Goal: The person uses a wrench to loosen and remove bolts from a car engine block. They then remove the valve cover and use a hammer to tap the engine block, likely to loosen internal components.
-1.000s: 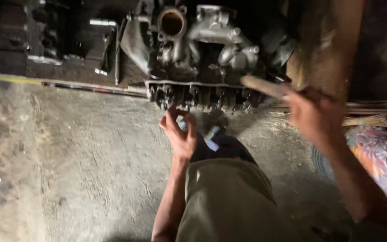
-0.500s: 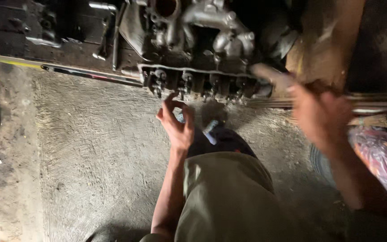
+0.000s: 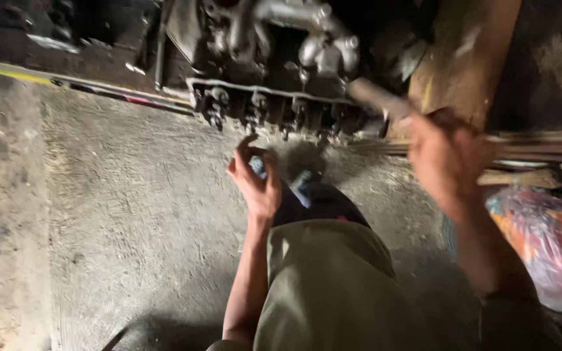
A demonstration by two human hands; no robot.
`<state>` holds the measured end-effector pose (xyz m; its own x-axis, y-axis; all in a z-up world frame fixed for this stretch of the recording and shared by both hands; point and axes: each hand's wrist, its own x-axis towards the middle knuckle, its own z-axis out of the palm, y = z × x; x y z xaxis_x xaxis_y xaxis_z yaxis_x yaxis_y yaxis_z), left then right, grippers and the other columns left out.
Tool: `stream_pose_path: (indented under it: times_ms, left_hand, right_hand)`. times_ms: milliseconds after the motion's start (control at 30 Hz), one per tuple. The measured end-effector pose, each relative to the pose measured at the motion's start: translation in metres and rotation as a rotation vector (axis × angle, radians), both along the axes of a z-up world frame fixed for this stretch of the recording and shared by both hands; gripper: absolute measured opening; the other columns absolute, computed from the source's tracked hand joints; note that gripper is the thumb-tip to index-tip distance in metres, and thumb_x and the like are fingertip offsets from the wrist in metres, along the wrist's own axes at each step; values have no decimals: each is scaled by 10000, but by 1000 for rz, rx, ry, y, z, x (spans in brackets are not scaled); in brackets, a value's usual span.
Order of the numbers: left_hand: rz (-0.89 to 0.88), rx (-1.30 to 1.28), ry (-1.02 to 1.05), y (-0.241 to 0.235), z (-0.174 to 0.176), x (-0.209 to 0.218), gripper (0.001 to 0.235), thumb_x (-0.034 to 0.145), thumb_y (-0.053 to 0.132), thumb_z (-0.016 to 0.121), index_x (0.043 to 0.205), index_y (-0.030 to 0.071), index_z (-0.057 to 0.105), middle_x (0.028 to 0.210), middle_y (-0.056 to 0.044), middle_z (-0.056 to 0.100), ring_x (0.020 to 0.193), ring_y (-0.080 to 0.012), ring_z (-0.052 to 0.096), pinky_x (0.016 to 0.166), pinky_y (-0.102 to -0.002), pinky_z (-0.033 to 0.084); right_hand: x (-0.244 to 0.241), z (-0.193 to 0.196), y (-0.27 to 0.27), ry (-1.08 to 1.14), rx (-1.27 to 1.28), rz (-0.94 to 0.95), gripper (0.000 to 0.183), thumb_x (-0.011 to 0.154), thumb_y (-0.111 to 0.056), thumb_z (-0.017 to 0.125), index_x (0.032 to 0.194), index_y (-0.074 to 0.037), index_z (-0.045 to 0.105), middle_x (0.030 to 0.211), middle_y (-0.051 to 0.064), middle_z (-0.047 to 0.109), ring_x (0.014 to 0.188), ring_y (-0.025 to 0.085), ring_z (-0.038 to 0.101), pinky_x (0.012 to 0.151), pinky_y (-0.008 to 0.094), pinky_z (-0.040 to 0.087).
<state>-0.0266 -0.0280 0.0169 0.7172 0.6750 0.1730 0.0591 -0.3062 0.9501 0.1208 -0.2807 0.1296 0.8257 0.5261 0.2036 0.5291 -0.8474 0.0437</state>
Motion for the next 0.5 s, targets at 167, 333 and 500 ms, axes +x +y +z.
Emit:
stream_pose_path:
  times_ms: [167, 333, 500]
  left_hand:
    - [42, 148, 66, -3, -8, -11, 353, 976, 113, 574, 1320, 36, 579, 927, -80, 713, 892, -181, 638, 1006, -384, 372]
    - [24, 177, 67, -6, -13, -10, 342, 979, 129, 584, 1307, 34, 563, 862, -54, 749, 847, -169, 641, 1025, -413, 298]
    - [52, 167, 79, -2, -23, -12, 332, 991, 162, 575, 1305, 54, 579, 819, -26, 730, 790, -128, 619, 1024, -379, 346]
  right_hand:
    - [11, -24, -26, 61, 435, 16, 184, 1055, -14, 696, 1214, -79, 762, 906, 107, 719, 739, 216, 678, 641, 363, 531]
    - [-8, -124, -24, 122, 552, -7, 196, 1047, -32, 702, 1240, -43, 737, 921, 107, 737, 720, 189, 681, 620, 326, 539]
    - [-44, -135, -63, 108, 682, -119, 309, 1095, -84, 637, 1390, -11, 694, 998, 145, 730, 759, 191, 676, 646, 325, 543]
